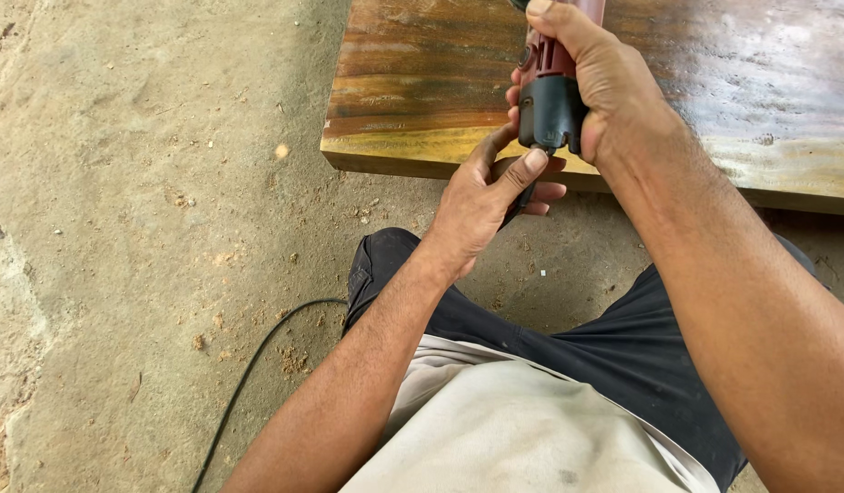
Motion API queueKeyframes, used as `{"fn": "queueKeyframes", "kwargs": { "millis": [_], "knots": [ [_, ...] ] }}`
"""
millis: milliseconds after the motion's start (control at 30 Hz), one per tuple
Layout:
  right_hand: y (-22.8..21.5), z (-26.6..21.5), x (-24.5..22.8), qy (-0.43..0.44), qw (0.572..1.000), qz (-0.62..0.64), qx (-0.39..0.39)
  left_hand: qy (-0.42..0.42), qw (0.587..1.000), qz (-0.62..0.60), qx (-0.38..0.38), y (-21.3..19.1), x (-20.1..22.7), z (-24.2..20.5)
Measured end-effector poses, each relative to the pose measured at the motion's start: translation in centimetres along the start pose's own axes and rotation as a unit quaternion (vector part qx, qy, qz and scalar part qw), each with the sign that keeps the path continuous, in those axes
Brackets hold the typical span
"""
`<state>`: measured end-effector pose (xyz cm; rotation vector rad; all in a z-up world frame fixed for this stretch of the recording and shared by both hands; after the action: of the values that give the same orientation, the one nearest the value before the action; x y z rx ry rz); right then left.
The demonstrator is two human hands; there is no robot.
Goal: The person uses an angle grinder with a sanding disc to sand the surface of a large wooden plank. The tool is moved back and forth across the wood, removing the dark finish and revealing lighter wood underneath.
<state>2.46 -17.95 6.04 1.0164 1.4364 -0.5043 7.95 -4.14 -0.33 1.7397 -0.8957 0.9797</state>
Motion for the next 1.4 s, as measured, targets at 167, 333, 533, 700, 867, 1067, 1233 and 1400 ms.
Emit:
{"fn": "queueKeyframes", "kwargs": {
  "millis": [167, 333, 533, 700, 867, 1067, 1233, 1400],
  "knots": [
    [0.1, -0.6, -0.4, 0.022, 0.998, -0.048, 0.016, -0.013, 0.999, -0.007, -0.041, -0.3, 0.4, 0.1],
    [0.6, -3.1, 1.2, 0.066, 0.994, -0.093, 0.004, -0.04, 0.992, 0.107, -0.044, -0.9, -1.7, -1.2],
    [1.6, -7.6, 5.0, 0.096, 0.986, -0.129, -0.051, -0.047, 0.994, 0.083, -0.045, -1.4, -5.6, -5.8],
    [2.5, -8.9, 7.0, 0.125, 0.983, -0.116, -0.066, -0.077, 0.993, 0.091, -0.016, -2.5, -7.6, -8.0],
    [3.1, -8.8, 7.6, 0.13, 0.98, -0.137, -0.065, -0.085, 0.993, 0.081, -0.011, -3.1, -7.9, -8.3],
    [3.5, -8.4, 8.1, 0.136, 0.979, -0.136, -0.063, -0.085, 0.994, 0.064, 0.005, -3.4, -7.5, -8.3],
    [3.7, -8.0, 8.3, 0.124, 0.98, -0.143, -0.069, -0.077, 0.979, 0.181, 0.05, -3.3, -6.5, -8.5],
    [4.2, -7.3, 7.9, 0.096, 0.981, -0.142, -0.092, -0.149, 0.967, 0.198, 0.06, -3.7, -7.0, -8.2]
  ]
}}
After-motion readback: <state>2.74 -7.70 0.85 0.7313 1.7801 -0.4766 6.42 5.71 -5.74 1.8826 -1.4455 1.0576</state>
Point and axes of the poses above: each hand's wrist, its own z-axis towards the middle knuckle, its own y-axis out of the palm, x = y × z, the point moved 5 cm from there along z, towards the middle knuckle, and after that the axes turned 8 degrees about -y, right-handed, at the moved point
